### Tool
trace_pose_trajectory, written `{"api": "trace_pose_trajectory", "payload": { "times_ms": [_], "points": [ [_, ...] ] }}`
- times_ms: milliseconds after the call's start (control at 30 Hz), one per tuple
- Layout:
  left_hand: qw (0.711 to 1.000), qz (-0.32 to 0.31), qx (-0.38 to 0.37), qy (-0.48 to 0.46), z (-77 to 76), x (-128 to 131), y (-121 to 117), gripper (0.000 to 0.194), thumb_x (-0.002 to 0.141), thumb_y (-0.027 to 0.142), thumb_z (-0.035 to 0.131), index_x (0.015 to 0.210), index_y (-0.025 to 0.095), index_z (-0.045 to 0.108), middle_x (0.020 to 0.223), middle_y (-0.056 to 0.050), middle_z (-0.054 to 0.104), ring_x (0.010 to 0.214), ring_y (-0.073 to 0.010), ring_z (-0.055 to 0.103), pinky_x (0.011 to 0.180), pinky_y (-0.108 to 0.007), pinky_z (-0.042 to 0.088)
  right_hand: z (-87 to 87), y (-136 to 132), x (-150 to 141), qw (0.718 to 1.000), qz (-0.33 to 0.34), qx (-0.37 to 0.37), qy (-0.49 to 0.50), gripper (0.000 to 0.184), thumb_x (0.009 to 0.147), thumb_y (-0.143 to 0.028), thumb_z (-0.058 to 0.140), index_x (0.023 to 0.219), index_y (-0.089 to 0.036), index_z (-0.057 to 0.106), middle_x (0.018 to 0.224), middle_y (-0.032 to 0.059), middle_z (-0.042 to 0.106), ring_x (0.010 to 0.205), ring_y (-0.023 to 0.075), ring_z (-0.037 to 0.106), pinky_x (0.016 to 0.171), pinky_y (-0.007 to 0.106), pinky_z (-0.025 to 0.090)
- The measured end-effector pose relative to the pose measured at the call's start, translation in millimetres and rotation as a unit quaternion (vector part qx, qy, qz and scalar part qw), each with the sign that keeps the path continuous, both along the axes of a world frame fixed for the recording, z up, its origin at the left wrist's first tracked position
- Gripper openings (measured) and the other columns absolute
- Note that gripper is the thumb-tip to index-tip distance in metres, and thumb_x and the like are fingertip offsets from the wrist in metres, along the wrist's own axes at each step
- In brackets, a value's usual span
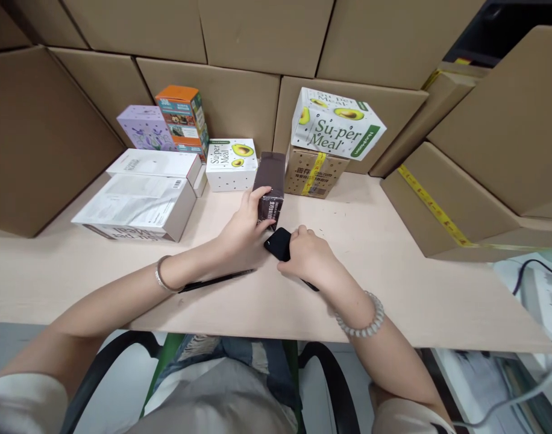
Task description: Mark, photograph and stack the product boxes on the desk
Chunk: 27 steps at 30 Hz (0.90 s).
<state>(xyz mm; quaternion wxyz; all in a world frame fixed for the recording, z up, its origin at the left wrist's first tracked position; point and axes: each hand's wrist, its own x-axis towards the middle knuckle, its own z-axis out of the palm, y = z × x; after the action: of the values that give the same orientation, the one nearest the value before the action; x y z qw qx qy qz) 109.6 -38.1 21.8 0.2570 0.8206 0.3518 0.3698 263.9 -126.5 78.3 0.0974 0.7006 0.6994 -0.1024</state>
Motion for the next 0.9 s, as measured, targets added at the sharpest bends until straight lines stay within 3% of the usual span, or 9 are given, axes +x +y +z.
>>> {"api": "trace_pose_trajectory", "payload": {
  "times_ms": [133,300,467,567,700,900],
  "points": [
    [0.999,0.009,-0.016,0.034,7.5,4,7,0.068,0.092,0.013,0.061,0.153,0.025,0.033,0.165,-0.021,0.032,0.143,-0.0373,0.054,0.115,-0.057,0.052,2.0,-1,-3,1.000,-0.003,0.002,-0.004,0.040,0.077,-0.036,0.069,0.109,-0.012,0.068,0.108,0.0200,0.067,0.095,0.0350,0.067,0.066,0.038,0.048],
    [0.997,0.031,-0.023,0.063,16.8,21,27,0.074,0.092,0.006,0.062,0.156,0.026,0.031,0.167,-0.021,0.032,0.149,-0.0385,0.049,0.114,-0.056,0.054,4.2,0,-5,0.999,-0.002,-0.023,-0.022,0.042,0.082,-0.038,0.065,0.113,-0.010,0.068,0.114,0.0204,0.066,0.106,0.0356,0.066,0.075,0.039,0.050],
    [0.992,0.069,-0.010,0.104,20.7,38,57,0.077,0.094,0.014,0.067,0.161,0.029,0.030,0.168,-0.019,0.032,0.140,-0.0403,0.057,0.107,-0.057,0.058,-6.3,9,-5,0.999,0.029,0.021,0.030,0.044,0.083,-0.040,0.065,0.117,-0.012,0.067,0.118,0.0191,0.066,0.106,0.0350,0.066,0.082,0.041,0.050],
    [0.981,0.082,0.040,0.174,23.7,40,76,0.079,0.095,0.020,0.070,0.163,0.024,0.031,0.160,-0.023,0.042,0.136,-0.0402,0.057,0.109,-0.055,0.053,-13.6,14,-5,0.996,0.042,0.041,0.060,0.051,0.086,-0.040,0.061,0.129,-0.012,0.063,0.123,0.0188,0.065,0.111,0.0353,0.065,0.087,0.041,0.051],
    [0.955,0.096,0.145,0.242,25.2,36,97,0.083,0.090,0.029,0.078,0.162,0.021,0.038,0.135,-0.021,0.061,0.133,-0.0404,0.052,0.116,-0.056,0.043,-18.4,15,-4,0.995,0.056,0.052,0.067,0.051,0.086,-0.038,0.060,0.130,-0.012,0.062,0.127,0.0189,0.063,0.116,0.0357,0.063,0.091,0.041,0.050],
    [0.949,0.098,0.179,0.240,23.1,38,108,0.085,0.093,0.034,0.074,0.165,0.015,0.033,0.144,-0.024,0.058,0.150,-0.0456,0.037,0.125,-0.063,0.028,-23.2,16,-3,0.990,0.078,0.068,0.098,0.050,0.087,-0.033,0.060,0.131,-0.012,0.063,0.127,0.0180,0.065,0.115,0.0338,0.063,0.098,0.042,0.050]
  ]
}}
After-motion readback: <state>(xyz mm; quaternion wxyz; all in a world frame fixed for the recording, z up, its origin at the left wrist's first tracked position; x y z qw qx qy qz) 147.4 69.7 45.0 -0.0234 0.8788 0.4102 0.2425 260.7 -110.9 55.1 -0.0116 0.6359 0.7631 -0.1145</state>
